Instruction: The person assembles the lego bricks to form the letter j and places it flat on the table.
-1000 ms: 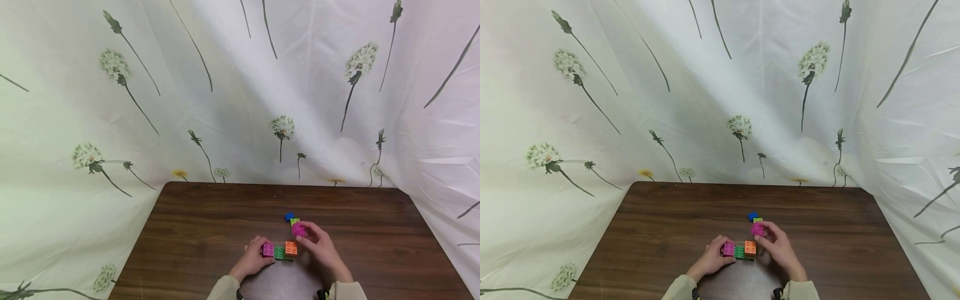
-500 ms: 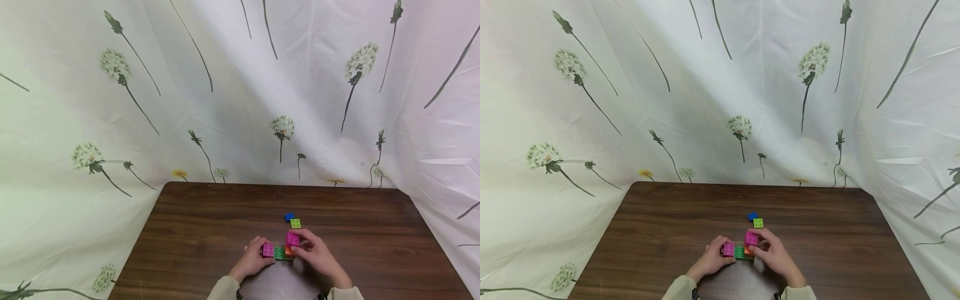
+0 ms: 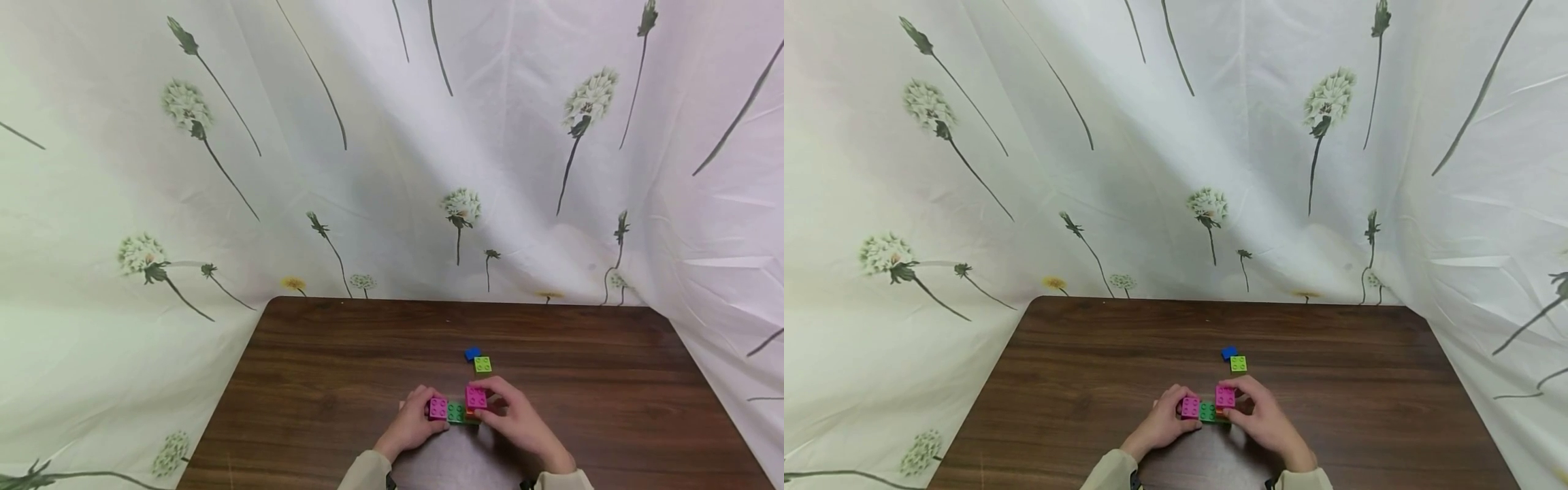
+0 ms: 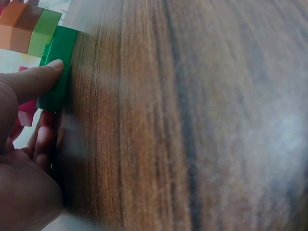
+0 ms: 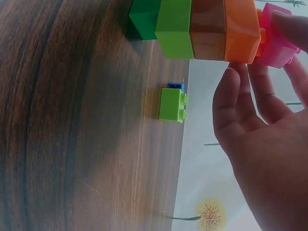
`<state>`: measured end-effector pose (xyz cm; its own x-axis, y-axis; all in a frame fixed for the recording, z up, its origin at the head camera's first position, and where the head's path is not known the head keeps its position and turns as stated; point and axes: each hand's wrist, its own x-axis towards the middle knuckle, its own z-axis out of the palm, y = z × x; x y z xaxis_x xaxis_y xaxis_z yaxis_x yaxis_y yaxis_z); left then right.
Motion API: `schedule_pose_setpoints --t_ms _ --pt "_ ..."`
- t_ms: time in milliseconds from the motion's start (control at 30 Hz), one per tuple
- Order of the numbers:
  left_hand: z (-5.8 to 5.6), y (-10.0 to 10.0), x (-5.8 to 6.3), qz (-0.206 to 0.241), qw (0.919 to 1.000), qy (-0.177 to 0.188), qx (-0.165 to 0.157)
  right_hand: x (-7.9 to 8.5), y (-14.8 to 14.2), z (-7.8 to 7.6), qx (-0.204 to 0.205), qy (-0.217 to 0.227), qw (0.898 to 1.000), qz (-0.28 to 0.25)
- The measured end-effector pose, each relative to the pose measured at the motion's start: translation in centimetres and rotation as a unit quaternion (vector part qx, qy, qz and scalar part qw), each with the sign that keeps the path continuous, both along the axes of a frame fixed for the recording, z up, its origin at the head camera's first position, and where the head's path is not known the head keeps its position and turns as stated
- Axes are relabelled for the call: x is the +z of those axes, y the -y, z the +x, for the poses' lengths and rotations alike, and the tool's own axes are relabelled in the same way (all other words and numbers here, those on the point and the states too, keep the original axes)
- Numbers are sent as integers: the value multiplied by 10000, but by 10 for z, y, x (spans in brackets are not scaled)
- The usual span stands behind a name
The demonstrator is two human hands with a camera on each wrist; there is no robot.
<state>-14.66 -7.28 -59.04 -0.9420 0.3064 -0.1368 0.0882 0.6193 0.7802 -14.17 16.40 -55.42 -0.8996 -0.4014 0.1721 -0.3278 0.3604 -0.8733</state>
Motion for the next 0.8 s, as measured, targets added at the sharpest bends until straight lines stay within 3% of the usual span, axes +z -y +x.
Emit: schedule_pose_setpoints --t_ms 333,600,800 --pt "0 0 0 82 10000 -6 -28 -5 0 1 -34 -13 10000 14" --pt "-1 0 0 54 10000 42 7 -3 7 2 -643 653 9958 33" --pt "-1 0 -1 44 10000 65 -9 -4 11 5 -668 912 9936 -63"
